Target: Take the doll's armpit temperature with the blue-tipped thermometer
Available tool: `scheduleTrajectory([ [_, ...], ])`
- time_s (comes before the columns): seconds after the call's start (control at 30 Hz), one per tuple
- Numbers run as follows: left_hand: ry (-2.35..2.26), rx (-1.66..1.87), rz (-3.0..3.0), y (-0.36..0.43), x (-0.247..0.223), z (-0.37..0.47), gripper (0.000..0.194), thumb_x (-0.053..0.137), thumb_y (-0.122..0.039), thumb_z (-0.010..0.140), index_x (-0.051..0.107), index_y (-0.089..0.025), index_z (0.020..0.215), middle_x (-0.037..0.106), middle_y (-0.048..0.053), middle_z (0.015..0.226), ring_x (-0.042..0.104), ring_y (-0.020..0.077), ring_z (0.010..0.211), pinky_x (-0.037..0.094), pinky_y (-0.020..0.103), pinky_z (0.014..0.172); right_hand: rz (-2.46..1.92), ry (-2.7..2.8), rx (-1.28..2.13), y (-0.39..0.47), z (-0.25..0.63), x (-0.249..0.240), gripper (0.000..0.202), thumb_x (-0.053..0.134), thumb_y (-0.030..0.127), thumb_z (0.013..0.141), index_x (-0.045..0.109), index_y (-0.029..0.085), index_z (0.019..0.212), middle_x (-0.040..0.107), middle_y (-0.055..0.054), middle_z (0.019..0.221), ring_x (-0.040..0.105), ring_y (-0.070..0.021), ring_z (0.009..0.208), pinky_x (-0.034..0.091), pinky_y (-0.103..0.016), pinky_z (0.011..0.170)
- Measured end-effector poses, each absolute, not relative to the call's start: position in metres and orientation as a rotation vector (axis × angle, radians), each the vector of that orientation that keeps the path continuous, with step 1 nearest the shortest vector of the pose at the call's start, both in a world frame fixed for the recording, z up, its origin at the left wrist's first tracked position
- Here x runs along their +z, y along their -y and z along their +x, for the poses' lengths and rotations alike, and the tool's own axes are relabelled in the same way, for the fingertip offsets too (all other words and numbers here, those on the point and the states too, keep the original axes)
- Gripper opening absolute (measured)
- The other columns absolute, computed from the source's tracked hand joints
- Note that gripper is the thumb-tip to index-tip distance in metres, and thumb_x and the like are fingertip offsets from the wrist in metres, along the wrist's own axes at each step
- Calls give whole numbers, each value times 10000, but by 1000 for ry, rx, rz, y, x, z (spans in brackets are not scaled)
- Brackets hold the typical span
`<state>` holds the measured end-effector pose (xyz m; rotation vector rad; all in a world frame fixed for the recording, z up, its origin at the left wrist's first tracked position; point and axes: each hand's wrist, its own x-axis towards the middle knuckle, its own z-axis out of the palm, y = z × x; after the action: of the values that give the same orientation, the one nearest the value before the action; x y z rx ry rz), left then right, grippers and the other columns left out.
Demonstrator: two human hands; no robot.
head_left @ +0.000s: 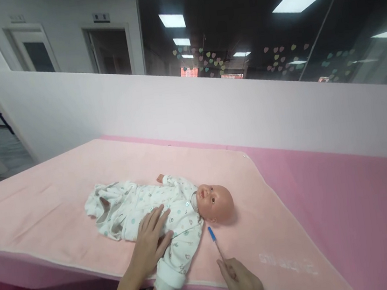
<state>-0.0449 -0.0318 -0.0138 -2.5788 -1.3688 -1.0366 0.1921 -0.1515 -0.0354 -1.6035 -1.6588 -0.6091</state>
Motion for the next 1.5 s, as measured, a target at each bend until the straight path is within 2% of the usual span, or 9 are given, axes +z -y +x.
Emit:
scheduleTrajectory([
  [0.17, 1337, -1194, -2580, 33, -13, -47, 400, 429, -322, 873, 443, -263, 1268, 416, 59, 1366, 342, 260, 1259, 308, 458, 1018, -1654, 1643, -745, 142, 190, -58, 502, 287, 334, 955, 620, 203, 603, 513, 15, 431, 455, -84, 375, 278, -211, 417],
  [0.33, 1330, -1423, -2580, 26, 11, -30, 289, 399, -294, 890, 552, -274, 1134, 516, 39, 1242, 424, 223, 1177, 364, 407, 974, -1790, 1560, -684, 136, 187, -68, 553, 240, 417, 946, 547, 213, 534, 481, 23, 391, 441, -97, 342, 195, -241, 387],
  [0.43, 1282, -1340, -2607, 10, 30, -5, 274, 399, -302, 893, 587, -290, 1093, 494, 33, 1260, 411, 232, 1181, 319, 443, 995, -1899, 1581, -634, 136, 187, -62, 537, 203, 404, 945, 543, 224, 570, 485, 28, 393, 453, -107, 334, 169, -248, 379],
  [0.53, 1291, -1283, -2646, -7, 34, 14, 278, 377, -311, 905, 624, -293, 1029, 492, 33, 1259, 418, 237, 1171, 263, 494, 1017, -2011, 1660, -489, 135, 189, -46, 434, 267, 363, 927, 530, 228, 610, 515, 34, 425, 483, -109, 360, 185, -226, 378],
  [0.73, 1336, -1377, -2911, -21, 19, 5, 279, 396, -316, 895, 622, -258, 1047, 575, 45, 1135, 493, 211, 1073, 375, 426, 951, -2178, 1562, -208, 124, 186, -20, 262, 399, 322, 864, 516, 226, 651, 587, 33, 526, 517, -103, 416, 213, -192, 382],
  [0.93, 1318, -1548, -3037, -19, 23, -5, 201, 478, -297, 844, 659, -233, 903, 588, 50, 1109, 516, 218, 1045, 424, 400, 910, -2135, 1415, -301, 121, 176, -23, 314, 342, 409, 866, 567, 238, 731, 643, 1, 637, 565, -129, 467, 263, -202, 383],
  [1.1, 1285, -1591, -3086, -17, 28, -8, 181, 446, -269, 854, 623, -232, 870, 623, 34, 1010, 489, 215, 1089, 416, 371, 915, -2092, 1342, -332, 121, 176, -25, 347, 334, 449, 859, 602, 241, 786, 611, 4, 580, 531, -124, 408, 284, -208, 369],
  [1.27, 1373, -1582, -3125, -14, 32, -9, 226, 382, -310, 882, 592, -226, 894, 624, 28, 928, 539, 203, 918, 452, 329, 770, -2123, 1301, -328, 121, 173, -24, 379, 316, 432, 871, 597, 229, 720, 587, 8, 573, 526, -115, 421, 297, -197, 383],
  [1.5, 1325, -1435, -3072, -12, 32, -3, 316, 313, -321, 918, 610, -233, 981, 630, 40, 928, 536, 207, 908, 417, 393, 863, -2142, 1331, -377, 121, 173, -30, 389, 304, 375, 885, 605, 231, 684, 581, 13, 568, 468, -101, 394, 252, -204, 378],
])
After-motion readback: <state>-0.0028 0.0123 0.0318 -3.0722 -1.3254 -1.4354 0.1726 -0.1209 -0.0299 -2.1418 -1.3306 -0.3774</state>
